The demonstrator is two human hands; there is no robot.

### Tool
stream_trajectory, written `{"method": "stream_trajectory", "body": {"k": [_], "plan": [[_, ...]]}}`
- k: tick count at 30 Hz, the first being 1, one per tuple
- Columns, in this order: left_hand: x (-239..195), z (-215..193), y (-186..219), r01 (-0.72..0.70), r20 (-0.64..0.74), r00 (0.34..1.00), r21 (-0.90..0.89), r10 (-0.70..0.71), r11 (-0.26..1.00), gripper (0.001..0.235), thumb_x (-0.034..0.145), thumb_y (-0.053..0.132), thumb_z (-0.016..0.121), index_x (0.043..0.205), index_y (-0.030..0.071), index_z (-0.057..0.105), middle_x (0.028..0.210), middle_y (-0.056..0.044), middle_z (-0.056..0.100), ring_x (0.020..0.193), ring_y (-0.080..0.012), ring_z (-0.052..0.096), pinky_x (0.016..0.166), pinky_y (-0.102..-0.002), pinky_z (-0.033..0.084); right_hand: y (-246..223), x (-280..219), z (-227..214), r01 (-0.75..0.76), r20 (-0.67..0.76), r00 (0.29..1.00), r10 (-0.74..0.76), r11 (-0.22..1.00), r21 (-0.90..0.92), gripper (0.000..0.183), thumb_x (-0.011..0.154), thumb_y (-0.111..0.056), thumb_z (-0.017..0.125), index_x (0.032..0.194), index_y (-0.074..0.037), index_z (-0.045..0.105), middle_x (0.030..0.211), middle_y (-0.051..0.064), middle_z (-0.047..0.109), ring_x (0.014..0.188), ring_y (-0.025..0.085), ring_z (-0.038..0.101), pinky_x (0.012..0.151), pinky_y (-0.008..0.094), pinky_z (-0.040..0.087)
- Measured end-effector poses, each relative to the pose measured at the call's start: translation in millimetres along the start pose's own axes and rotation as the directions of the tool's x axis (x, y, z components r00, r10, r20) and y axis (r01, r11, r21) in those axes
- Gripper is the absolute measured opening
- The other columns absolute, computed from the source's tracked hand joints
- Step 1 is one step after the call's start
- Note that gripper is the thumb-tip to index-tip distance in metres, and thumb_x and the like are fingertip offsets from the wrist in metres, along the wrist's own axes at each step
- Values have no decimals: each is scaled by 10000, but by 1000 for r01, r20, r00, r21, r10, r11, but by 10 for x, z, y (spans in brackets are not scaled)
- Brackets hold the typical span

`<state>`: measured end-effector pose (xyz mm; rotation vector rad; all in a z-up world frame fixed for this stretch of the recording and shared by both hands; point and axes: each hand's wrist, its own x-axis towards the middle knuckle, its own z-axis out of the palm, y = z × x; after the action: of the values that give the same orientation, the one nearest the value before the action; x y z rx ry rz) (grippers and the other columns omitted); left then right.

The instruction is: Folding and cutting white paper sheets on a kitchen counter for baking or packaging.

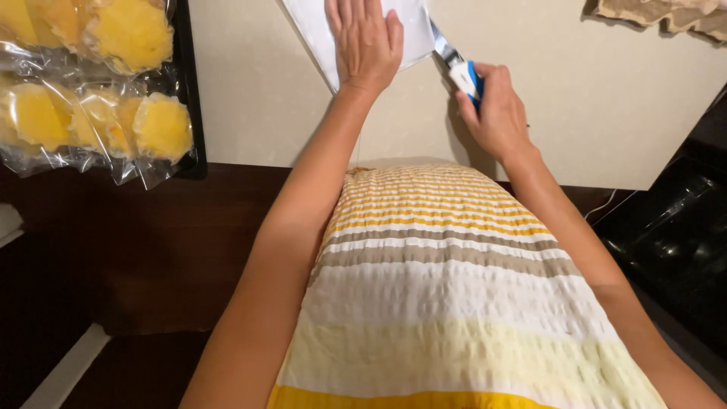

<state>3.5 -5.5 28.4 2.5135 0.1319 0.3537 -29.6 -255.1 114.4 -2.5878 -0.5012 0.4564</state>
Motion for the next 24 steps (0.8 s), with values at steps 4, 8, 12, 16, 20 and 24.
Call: {"method": "stream_trajectory", "body": {"k": [4,8,12,16,20,24], "plan": [[-68,-4,-176,71,21,997,-80,-70,994,234,991,198,605,1117,7,559,1168,-191,566,1192,-391,482,1114,-562,334,184,-340,-179,-71,-12,997,71,997,-22,438,1020,-174,746,1346,4,514,1175,224,621,993,393,654,836,463,526],[-25,-298,-180,57,-29,998,-55,-59,997,322,945,159,655,1210,3,557,1216,-231,520,1220,-434,458,1087,-546,351,544,-429,-71,-211,-87,956,279,866,454,322,1095,-123,646,1360,0,513,1110,94,611,970,167,581,828,313,503],[-73,-745,-158,-22,178,984,48,13,999,395,981,255,746,1315,106,595,1271,-169,543,1261,-403,452,1147,-564,319,116,-240,-218,-370,86,908,410,687,626,300,1073,-152,611,1331,-27,525,992,31,569,750,73,510,640,252,446],[-205,-973,-171,-213,308,919,-132,244,968,722,812,402,857,1335,9,551,1340,-207,503,1356,-422,378,1116,-592,264,51,-399,-215,-257,59,962,266,813,522,273,1093,-134,607,1320,-1,536,1006,46,618,779,85,546,676,268,471],[-263,-833,-350,-315,331,891,-43,310,948,873,785,456,874,1409,-41,518,1445,-240,453,1398,-419,321,1111,-592,250,78,-542,-164,-468,296,883,364,723,508,259,1073,-172,554,1283,-24,586,898,29,625,706,88,575,638,270,479],[-244,-733,-460,-341,425,850,-7,311,940,588,897,323,826,1326,-4,592,1482,-233,446,1440,-402,339,1129,-584,301,-35,-632,-92,-430,310,897,314,780,454,313,1054,-196,580,1312,-22,599,928,62,650,743,128,596,677,300,500]]}}
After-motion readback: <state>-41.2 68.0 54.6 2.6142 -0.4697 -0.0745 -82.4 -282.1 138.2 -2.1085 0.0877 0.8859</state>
